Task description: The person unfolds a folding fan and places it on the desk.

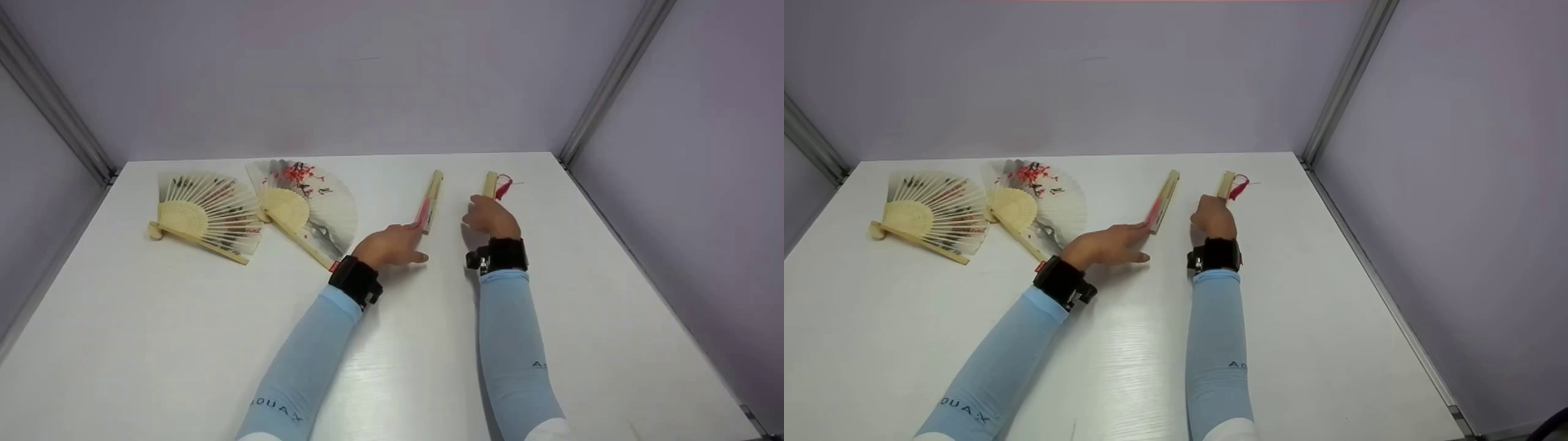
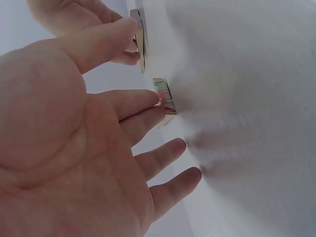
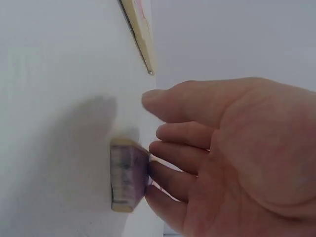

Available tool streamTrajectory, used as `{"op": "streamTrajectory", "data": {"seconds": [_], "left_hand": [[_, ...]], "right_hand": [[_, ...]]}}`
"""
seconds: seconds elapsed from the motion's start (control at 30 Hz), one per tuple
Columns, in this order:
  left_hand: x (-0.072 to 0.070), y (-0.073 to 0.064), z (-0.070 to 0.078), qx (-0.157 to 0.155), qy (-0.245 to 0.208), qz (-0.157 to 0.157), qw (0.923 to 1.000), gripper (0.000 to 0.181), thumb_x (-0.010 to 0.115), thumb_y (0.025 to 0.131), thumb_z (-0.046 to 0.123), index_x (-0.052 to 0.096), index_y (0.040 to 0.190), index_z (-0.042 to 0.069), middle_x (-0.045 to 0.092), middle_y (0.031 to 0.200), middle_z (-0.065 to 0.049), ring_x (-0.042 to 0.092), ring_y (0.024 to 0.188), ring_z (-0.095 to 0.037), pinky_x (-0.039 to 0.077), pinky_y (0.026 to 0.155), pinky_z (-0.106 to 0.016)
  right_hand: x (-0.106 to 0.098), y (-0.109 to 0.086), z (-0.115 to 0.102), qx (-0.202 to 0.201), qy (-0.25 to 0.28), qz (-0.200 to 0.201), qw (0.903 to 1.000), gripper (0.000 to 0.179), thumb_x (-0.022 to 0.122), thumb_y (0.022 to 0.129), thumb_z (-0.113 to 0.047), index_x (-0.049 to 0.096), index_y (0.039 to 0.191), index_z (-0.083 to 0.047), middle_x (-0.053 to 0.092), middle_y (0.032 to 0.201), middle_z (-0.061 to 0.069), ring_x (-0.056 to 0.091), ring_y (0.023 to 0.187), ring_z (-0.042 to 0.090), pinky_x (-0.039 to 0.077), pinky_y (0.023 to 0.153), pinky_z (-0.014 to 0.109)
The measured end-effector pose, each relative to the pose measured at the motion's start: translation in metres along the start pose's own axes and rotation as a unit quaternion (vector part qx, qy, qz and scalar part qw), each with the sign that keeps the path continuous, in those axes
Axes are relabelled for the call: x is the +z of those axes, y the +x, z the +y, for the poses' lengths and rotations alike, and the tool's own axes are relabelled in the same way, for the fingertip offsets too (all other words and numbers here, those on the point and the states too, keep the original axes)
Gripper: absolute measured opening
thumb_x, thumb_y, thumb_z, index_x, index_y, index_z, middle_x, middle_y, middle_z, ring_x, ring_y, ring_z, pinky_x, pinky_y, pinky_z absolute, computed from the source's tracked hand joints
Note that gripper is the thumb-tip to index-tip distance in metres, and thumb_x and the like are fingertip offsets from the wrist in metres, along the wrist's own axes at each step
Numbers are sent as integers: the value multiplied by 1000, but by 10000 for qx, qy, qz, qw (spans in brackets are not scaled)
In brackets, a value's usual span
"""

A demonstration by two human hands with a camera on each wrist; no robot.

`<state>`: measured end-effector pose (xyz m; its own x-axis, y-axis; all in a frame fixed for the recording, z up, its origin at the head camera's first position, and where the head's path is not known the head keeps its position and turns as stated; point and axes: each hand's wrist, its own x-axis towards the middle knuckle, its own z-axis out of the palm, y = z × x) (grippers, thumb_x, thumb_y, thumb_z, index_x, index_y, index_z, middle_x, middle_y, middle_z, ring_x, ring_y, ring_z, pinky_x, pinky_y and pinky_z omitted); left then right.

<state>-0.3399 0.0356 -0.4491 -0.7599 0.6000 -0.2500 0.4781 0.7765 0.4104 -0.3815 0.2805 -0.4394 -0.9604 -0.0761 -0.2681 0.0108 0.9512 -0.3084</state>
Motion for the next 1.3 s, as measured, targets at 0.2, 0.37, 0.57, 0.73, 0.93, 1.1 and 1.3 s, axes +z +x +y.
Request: {"op": "streamTrajectory", "data": {"seconds": [0.2,0.37,0.57,0.73,0.93,1.1,1.3], "left_hand": [[-7,-9,-2,-82,230,-412,9989,80,58,110,47,23,174,14,27,182,-3,14,172,-41,24,138,-61],[-15,-15,-4,-170,228,-454,9986,71,60,109,46,41,168,11,53,168,-6,25,169,-40,29,137,-58],[-15,-16,-6,-654,-237,778,9945,35,79,100,30,76,117,-1,77,121,-14,62,100,-24,57,93,-43],[-12,-13,-8,-890,-459,1115,9887,33,84,96,26,74,113,-1,75,108,-11,57,88,-19,48,78,-33],[2,25,-37,-872,-770,1289,9848,22,88,89,20,71,90,6,64,84,-2,57,75,-18,49,67,-32],[5,50,-64,-726,-829,1752,9783,11,82,93,18,78,86,11,70,78,1,56,68,-15,49,61,-29],[-43,-22,-20,-806,-1194,1663,9755,21,78,99,12,82,116,1,84,111,-15,67,84,-21,56,77,-32]], "right_hand": [[11,8,-36,-952,58,127,9954,66,48,107,5,40,169,-17,26,182,12,22,170,37,27,139,55],[23,16,-60,-1596,-656,270,9846,60,52,103,14,62,155,-14,55,167,12,48,158,36,39,133,51],[30,21,-76,-1787,-638,942,9773,33,69,97,8,84,120,-9,78,132,14,71,128,36,57,115,48],[34,22,-83,-2126,-623,750,9723,24,76,94,4,87,112,-8,82,125,13,76,118,33,62,109,46],[32,18,-88,-2491,-669,772,9631,21,92,87,-11,88,108,-12,85,115,9,70,112,34,59,104,47],[22,11,-90,-2971,-323,621,9523,21,92,86,-14,88,106,-8,86,110,10,72,109,32,59,100,46],[8,1,-91,-3061,447,267,9506,14,86,93,-11,88,108,-10,86,105,9,71,88,14,63,87,34]]}}
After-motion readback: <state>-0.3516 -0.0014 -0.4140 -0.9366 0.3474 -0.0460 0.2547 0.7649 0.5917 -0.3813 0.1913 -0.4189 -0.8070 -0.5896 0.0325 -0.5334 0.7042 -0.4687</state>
